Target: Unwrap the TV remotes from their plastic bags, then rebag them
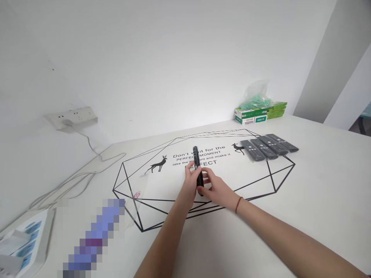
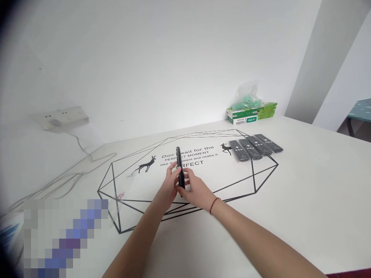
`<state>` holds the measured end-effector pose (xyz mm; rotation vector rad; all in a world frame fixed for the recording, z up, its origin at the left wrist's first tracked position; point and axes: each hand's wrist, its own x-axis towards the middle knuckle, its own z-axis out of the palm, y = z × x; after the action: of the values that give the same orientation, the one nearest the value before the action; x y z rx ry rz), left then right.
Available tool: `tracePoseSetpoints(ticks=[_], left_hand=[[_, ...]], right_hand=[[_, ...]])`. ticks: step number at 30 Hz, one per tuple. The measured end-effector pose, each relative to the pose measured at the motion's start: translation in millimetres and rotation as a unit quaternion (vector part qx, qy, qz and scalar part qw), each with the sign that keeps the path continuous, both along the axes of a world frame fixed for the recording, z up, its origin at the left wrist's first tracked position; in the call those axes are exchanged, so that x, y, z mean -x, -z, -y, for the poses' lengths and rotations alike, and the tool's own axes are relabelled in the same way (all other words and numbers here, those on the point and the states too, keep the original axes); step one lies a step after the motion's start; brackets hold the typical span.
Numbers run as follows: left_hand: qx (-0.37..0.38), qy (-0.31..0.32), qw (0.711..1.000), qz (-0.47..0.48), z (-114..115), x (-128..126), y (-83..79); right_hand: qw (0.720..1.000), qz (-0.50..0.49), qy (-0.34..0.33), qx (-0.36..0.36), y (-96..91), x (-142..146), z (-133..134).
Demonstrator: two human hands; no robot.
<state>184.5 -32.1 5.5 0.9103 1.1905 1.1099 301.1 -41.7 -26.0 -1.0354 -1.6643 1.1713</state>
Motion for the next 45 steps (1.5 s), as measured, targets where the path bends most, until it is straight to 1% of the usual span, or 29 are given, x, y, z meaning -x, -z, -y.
tracePoseSetpoints(ticks=[2,3,5,6,7,8,9,10,12,13,15,20,22,25,27,29,30,32,34,36,38,40,45], left_hand=[[-0.063,-0.005,0.993,-0.096,-6.2,12.7,-3.7],[-0.094,-0.023,0.983,-0.153,-10.0,23.7,-6.6],[-0.128,-0.106,0.947,-0.275,-16.7,55.2,-13.1],[-0.135,-0.178,0.915,-0.337,-18.8,74.5,-15.8],[-0.121,-0.244,0.875,-0.401,-19.9,95.1,-17.6],[-0.090,-0.306,0.832,-0.453,-20.0,115.6,-18.2],[-0.048,-0.354,0.797,-0.488,-19.4,134.8,-17.5],[0.009,-0.378,0.774,-0.507,-18.6,151.6,-15.8],[0.132,-0.348,0.764,-0.527,-17.9,175.2,-10.3],[0.164,-0.328,0.762,-0.534,-18.3,181.5,-7.4],[0.187,-0.291,0.763,-0.546,-20.7,184.7,-2.3],[0.172,-0.213,0.765,-0.583,-28.0,170.4,2.0],[0.149,-0.186,0.788,-0.568,-29.6,165.2,2.7],[0.113,-0.158,0.838,-0.510,-31.0,158.7,4.5],[0.101,-0.139,0.863,-0.475,-31.2,153.6,5.2],[0.079,-0.124,0.881,-0.449,-31.0,146.4,4.6],[0.063,-0.124,0.893,-0.429,-30.8,142.0,3.6],[0.029,-0.147,0.924,-0.351,-30.2,132.1,0.6],[0.004,-0.181,0.955,-0.236,-29.8,122.5,-3.0],[-0.010,-0.198,0.972,-0.122,-29.9,115.7,-5.8],[-0.022,-0.210,0.976,-0.049,-30.7,112.7,-7.2],[-0.037,-0.234,0.972,0.007,-31.7,112.8,-7.3],[-0.071,-0.291,0.951,0.083,-32.5,116.0,-7.5]], right_hand=[[0.994,-0.070,0.025,0.077,3.6,2.3,-2.2],[0.988,-0.096,0.040,0.114,5.2,3.7,-2.9],[0.973,-0.139,0.059,0.177,6.8,6.6,-2.8],[0.965,-0.159,0.058,0.201,6.9,7.7,-2.1],[0.958,-0.179,0.052,0.219,6.7,8.6,-1.2],[0.952,-0.196,0.045,0.231,6.3,9.2,-0.2],[0.948,-0.209,0.039,0.238,5.9,9.6,0.7],[0.946,-0.216,0.037,0.240,5.8,9.8,1.3],[0.944,-0.222,0.037,0.241,6.5,10.0,1.3],[0.944,-0.224,0.037,0.240,7.4,9.9,0.8],[0.943,-0.227,0.033,0.239,9.4,9.6,-0.8],[0.937,-0.251,0.022,0.241,11.0,9.5,-2.1],[0.935,-0.261,0.017,0.242,9.7,9.9,-1.4],[0.924,-0.285,0.026,0.254,7.4,9.6,-0.5],[0.909,-0.310,0.036,0.277,6.5,8.4,-0.4],[0.892,-0.328,0.047,0.308,6.1,6.7,-0.6],[0.886,-0.333,0.051,0.319,6.0,5.9,-0.7],[0.882,-0.338,0.059,0.322,5.5,4.8,-0.7],[0.885,-0.342,0.062,0.308,4.4,4.4,-0.4],[0.894,-0.340,0.057,0.288,3.3,4.8,0.1],[0.905,-0.325,0.046,0.269,3.0,5.7,0.5],[0.917,-0.302,0.026,0.258,3.6,6.5,0.7],[0.941,-0.230,-0.034,0.245,3.9,6.0,2.7]])
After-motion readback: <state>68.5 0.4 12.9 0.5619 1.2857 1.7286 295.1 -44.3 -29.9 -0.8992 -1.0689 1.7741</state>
